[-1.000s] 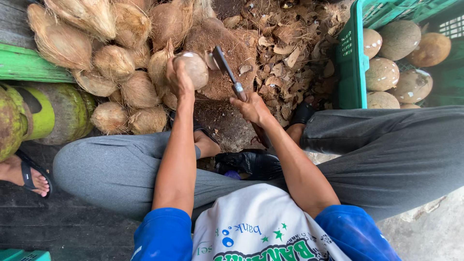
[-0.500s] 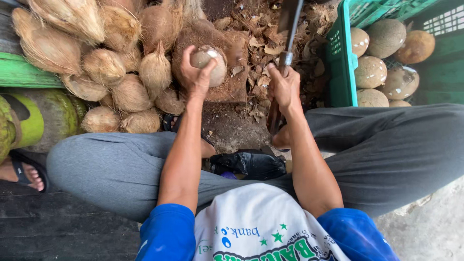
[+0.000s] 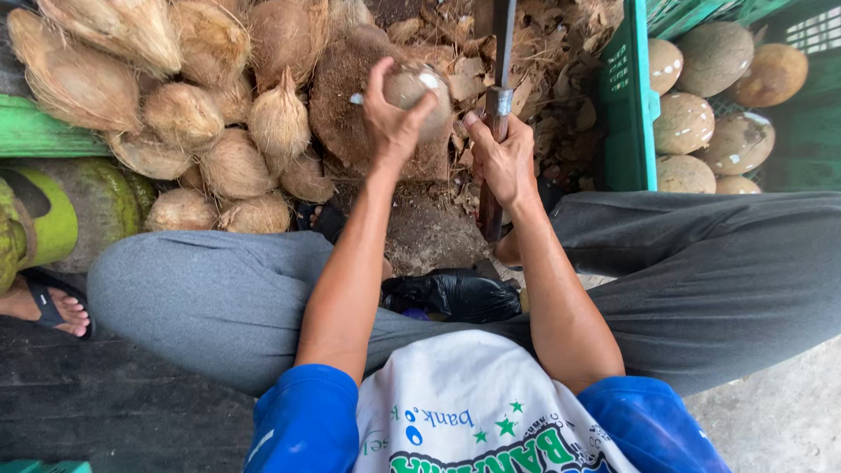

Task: The person sits on the ground and uses a machete to strip the outer husk off coconuts, chopping away fibrous layers and rotating each coconut to trim different sides, with piles of unhusked coconuts nearby and a crate of husked coconuts beside them.

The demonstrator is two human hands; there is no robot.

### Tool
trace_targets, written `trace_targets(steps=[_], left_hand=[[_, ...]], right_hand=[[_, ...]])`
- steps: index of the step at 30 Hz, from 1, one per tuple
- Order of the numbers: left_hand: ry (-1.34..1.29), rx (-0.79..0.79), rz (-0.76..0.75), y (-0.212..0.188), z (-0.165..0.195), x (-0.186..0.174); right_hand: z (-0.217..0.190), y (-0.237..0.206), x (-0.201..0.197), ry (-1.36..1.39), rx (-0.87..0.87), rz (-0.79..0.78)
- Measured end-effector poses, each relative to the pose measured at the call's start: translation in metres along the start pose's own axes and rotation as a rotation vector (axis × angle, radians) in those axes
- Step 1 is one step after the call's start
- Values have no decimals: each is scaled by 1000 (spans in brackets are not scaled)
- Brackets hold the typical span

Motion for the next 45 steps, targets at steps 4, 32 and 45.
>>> trace_targets(steps=[4,32,45], left_hand=[[407,123,61,15,-4,-41],[437,435,241,12,-5,-33],[416,397,202,9,-15,-39]], right_hand=[[28,-1,14,-76,28,-96],[45,-8,22,-90,-13,-134],[43,-17,29,-466,171,-272]])
Point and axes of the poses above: each hand's wrist, its own y-axis towards the middle knuckle, its own x-axis out of the palm, z = x × y, the point moved 4 cm from there along y, towards the middle knuckle, and after that the axes turned 7 degrees about -x, right-handed, at the moved point
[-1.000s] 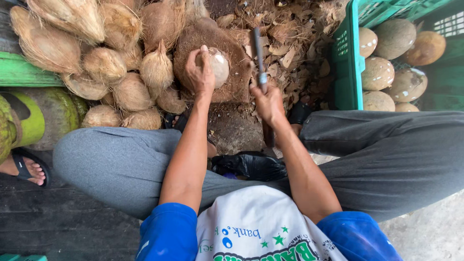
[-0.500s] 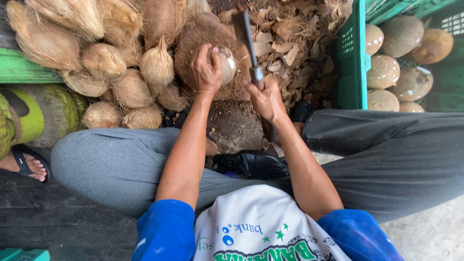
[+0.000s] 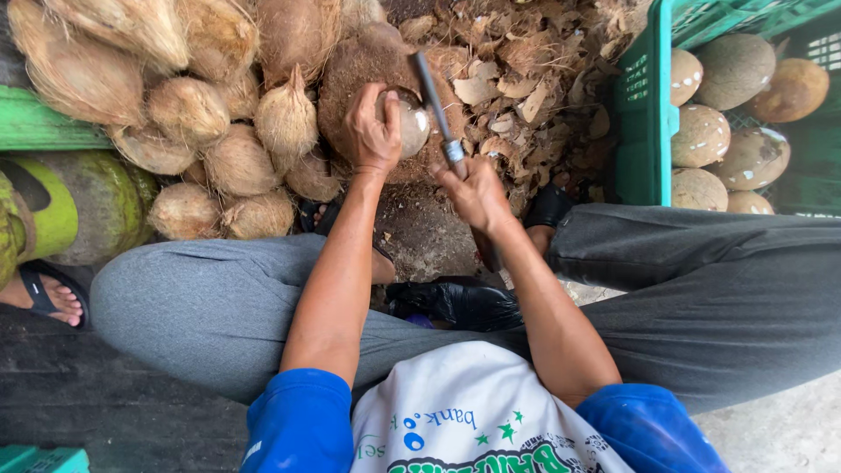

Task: The person sits on the ground and uses a machete to strip the outer husk off coconuts, chopping away fibrous layers and rotating each coconut to trim different sides, with piles of unhusked coconuts nearby and a crate of husked coconuts beside them.

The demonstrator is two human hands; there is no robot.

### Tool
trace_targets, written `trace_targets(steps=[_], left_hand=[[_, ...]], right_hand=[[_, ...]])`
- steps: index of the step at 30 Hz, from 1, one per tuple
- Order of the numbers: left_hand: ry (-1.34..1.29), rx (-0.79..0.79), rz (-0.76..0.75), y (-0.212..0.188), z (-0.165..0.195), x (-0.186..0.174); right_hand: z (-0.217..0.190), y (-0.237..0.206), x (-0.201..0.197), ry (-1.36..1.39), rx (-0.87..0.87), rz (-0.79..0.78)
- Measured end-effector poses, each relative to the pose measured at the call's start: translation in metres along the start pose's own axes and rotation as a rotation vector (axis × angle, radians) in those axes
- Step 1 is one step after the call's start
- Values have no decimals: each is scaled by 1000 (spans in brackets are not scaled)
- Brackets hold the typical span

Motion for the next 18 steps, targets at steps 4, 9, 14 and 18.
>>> trace_targets(steps=[4,9,14,18], left_hand=[[-11,-37,-38,-2,-7,9],[-25,83,24,-8,-1,6],[28,23,19,-4,-4,4],[39,16,9,-3,-8,6]], right_hand=[[-1,-2,-6,199,-66,96],[18,9,6,87,-37,91],[11,10,2,117,-562,160],[31,9,8,387,-126,189]])
Point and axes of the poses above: each hand's wrist, its own y-axis towards the middle knuckle, its own x-axis out of the palm, z = x × y, the point moved 4 cm from there along y, towards the middle knuckle, and after that the axes turned 7 degrees about -x, right-handed, at the moved point
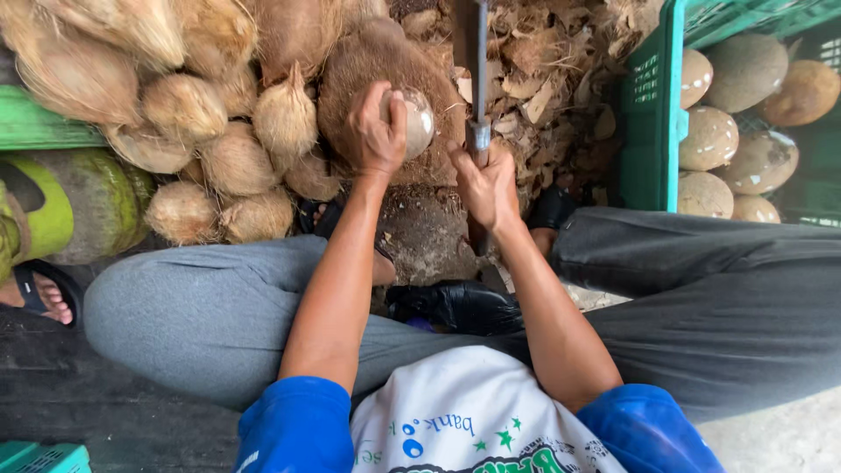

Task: The person sits on the ground and uses a machete to strip the outer husk off coconuts, chopping away fibrous layers and rotating each coconut to trim different sides, with piles of unhusked coconuts nearby and a crate of husked coconuts beside them.

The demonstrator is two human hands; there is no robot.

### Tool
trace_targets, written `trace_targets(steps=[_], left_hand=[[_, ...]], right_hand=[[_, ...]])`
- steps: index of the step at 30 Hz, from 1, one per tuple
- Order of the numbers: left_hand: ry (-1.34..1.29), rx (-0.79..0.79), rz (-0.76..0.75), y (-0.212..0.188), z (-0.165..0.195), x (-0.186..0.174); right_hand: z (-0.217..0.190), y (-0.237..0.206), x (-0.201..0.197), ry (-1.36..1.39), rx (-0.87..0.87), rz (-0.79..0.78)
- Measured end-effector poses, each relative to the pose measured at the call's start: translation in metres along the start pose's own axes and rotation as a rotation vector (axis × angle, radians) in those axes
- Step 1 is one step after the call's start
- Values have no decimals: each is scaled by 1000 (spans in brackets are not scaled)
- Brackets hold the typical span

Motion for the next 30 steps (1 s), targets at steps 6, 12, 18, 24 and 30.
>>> trace_targets(steps=[6,12,18,24,30], left_hand=[[-40,-67,-8,-1,2,-1],[19,-219,49,-2,6,-1],[29,-401,54,4,3,5],[-15,-362,34,0,5,3],[20,-332,106,3,12,6]], right_hand=[[10,1,12,-403,136,-117],[-4,9,-1,-242,12,-4],[-4,3,11,-368,-51,-109],[-10,-2,21,-442,-128,-106],[7,6,16,-503,127,-142]])
Point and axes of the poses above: each hand's wrist, its own y-axis towards the middle knuckle, its own x-axis out of the palm, z = x × y, the point moved 4 cm from there along y, towards the middle knuckle, and after that the axes turned 7 degrees about -x, right-handed, at the moved point
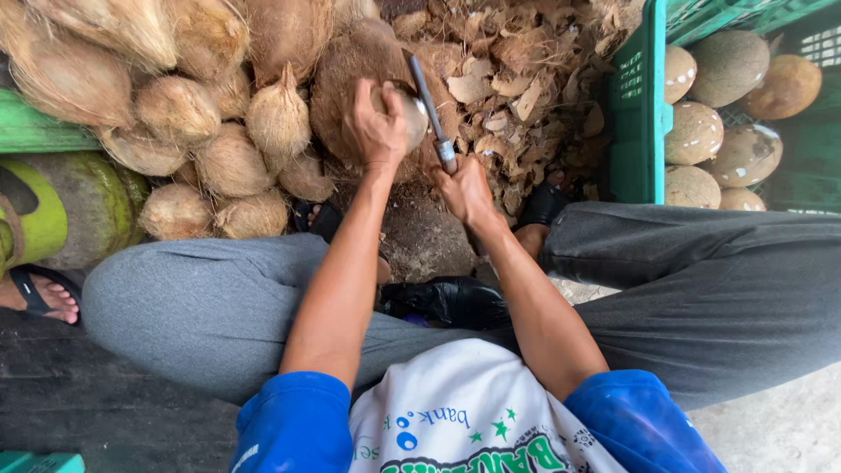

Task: The person sits on the ground and uses a machete to strip the outer husk off coconuts, chopping away fibrous layers and rotating each coconut to trim different sides, with piles of unhusked coconuts nearby and a crate of husked coconuts beside them.

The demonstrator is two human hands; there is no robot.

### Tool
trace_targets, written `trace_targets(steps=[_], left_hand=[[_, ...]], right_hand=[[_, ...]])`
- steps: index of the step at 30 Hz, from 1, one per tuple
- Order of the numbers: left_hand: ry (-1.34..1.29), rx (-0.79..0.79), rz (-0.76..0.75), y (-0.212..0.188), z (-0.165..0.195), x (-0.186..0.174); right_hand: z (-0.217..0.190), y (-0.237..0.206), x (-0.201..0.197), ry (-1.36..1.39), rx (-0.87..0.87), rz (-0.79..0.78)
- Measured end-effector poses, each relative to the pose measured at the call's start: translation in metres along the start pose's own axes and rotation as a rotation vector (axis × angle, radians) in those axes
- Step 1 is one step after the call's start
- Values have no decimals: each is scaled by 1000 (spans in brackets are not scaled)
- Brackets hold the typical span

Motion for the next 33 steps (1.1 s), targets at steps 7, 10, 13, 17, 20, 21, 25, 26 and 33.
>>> trace_targets(steps=[7,10,13,17,20,21,25,26,33], left_hand=[[-33,182,17,-1,2,-6],[-84,267,-92,-1,2,-6],[68,415,-80,-6,8,-6],[59,394,-91,-8,9,-7],[70,393,-61,-7,8,-8],[64,340,-87,-5,5,-7],[79,381,-87,-3,3,-4],[100,361,-83,-3,4,-3],[189,310,-101,-7,10,1]], right_hand=[[-11,-1,-17,231,-16,-95],[-22,-13,-27,492,80,-105],[-28,-20,-29,618,-7,8],[-24,-13,-27,481,-240,164],[-18,-3,-21,246,-262,90],[-12,-1,-19,253,-135,19],[-5,-3,-20,310,27,31],[-5,-4,-22,325,1,97],[1,-2,-19,43,-89,60]])
Point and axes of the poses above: each hand's wrist, its own y-axis towards the middle knuckle, its own x-axis out of the palm, z = x × y, the point moved 4 cm from there along y, towards the middle knuckle, and after that the axes turned 7 degrees about -x, right-handed, at the moved point
